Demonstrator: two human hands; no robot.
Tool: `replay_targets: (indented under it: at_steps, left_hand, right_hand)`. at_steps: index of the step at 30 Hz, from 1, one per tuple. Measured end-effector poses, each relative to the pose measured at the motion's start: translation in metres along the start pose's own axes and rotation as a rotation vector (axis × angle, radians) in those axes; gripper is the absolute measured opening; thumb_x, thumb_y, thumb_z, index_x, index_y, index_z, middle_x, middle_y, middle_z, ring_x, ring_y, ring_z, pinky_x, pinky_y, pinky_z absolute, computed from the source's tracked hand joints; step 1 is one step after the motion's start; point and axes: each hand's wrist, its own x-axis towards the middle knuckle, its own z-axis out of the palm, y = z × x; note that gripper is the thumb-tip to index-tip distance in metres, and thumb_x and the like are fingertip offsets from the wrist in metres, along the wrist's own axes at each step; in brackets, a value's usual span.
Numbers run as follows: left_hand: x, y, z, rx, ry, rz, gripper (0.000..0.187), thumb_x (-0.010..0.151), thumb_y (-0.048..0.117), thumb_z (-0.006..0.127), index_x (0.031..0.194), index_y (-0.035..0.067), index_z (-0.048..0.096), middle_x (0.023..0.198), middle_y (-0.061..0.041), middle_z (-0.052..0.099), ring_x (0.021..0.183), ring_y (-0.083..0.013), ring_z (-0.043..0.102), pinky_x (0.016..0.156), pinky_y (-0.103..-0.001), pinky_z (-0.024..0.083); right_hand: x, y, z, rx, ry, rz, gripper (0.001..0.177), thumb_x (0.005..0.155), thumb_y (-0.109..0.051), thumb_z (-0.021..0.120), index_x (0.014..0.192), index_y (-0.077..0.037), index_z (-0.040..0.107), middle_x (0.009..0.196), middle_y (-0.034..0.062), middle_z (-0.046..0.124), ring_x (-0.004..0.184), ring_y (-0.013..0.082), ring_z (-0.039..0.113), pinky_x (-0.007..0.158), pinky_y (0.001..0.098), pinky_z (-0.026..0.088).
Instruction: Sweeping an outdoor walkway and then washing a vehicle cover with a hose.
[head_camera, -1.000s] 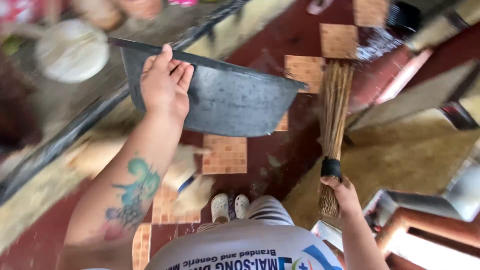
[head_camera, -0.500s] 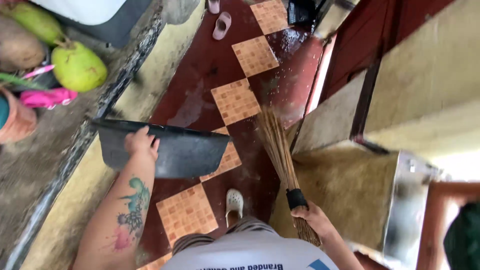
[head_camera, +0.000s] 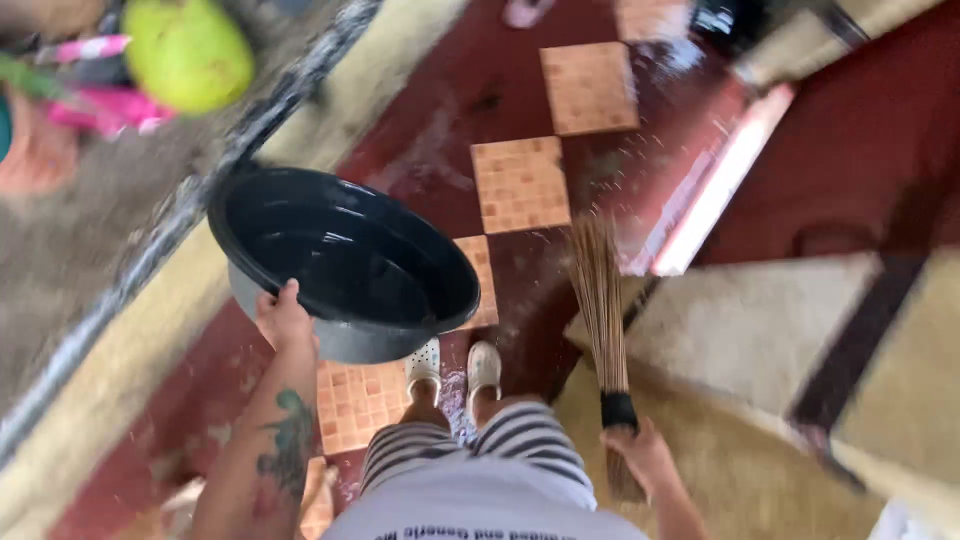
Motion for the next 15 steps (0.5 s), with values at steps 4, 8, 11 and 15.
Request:
replay_targets:
  at_steps: [4,8,11,15]
  left_hand:
    - [-0.009,-0.027,-0.05,0.037,0.179,0.333,0.027,0.099,0.024,0.08,0.097,0.003,0.064,0.087,-0.007,0.066,0.076,-0.0212,0.058,0.071,-0.035,0.047]
    - [-0.023,-0.057,-0.126,0.024,0.373,0.389,0.031,0.098,0.013,0.087,0.1,-0.003,0.061,0.091,-0.005,0.056,0.085,-0.017,0.05,0.078,-0.034,0.047]
    - [-0.045,-0.057,-0.194,0.233,0.439,0.458,0.025,0.095,0.009,0.084,0.106,-0.003,0.066,0.1,-0.007,0.064,0.091,-0.0164,0.057,0.085,-0.033,0.05]
    - [-0.063,-0.106,-0.266,0.104,0.55,0.343,0.022,0.102,0.013,0.076,0.111,-0.004,0.065,0.105,-0.012,0.069,0.085,-0.0161,0.057,0.079,-0.028,0.046]
  right_hand:
    - [0.067,-0.033,0.018,-0.155,-0.101,-0.082,0.059,0.07,-0.025,0.086,0.118,0.001,0.063,0.09,0.0169,0.075,0.079,0.0254,0.072,0.076,0.0426,0.057]
    - [0.167,-0.073,0.071,-0.58,-0.328,-0.167,0.084,0.078,-0.033,0.088,0.139,-0.001,0.041,0.116,0.026,0.067,0.099,0.0378,0.069,0.081,0.0476,0.057]
    - [0.176,-0.088,0.145,-0.883,-0.449,-0.412,0.077,0.081,-0.047,0.085,0.13,0.0,0.05,0.114,0.0256,0.069,0.101,0.0377,0.071,0.083,0.0463,0.058]
    - [0.007,-0.194,0.233,-0.867,-0.415,-0.266,0.067,0.081,-0.059,0.076,0.124,-0.009,0.064,0.1,0.0194,0.075,0.098,0.0347,0.074,0.087,0.0446,0.058]
